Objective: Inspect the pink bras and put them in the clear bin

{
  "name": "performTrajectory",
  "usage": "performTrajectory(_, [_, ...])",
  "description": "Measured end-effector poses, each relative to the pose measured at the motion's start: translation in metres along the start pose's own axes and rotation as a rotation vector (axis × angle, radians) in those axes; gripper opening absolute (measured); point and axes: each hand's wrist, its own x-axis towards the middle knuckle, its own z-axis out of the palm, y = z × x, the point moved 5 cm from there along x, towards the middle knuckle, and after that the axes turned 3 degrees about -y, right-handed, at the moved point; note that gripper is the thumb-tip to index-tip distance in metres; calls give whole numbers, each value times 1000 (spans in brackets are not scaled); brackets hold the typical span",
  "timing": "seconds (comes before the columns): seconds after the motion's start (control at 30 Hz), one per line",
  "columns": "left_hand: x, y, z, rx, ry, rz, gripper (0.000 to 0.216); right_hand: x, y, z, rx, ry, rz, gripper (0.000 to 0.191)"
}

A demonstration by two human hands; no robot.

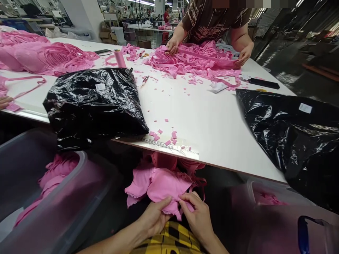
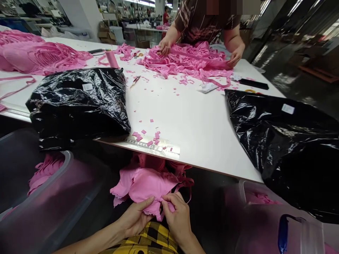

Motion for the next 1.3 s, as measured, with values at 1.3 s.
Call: performTrajectory(1.3, [6, -7, 19, 503, -229, 102, 52, 17, -14, -19, -55, -60, -242, 10])
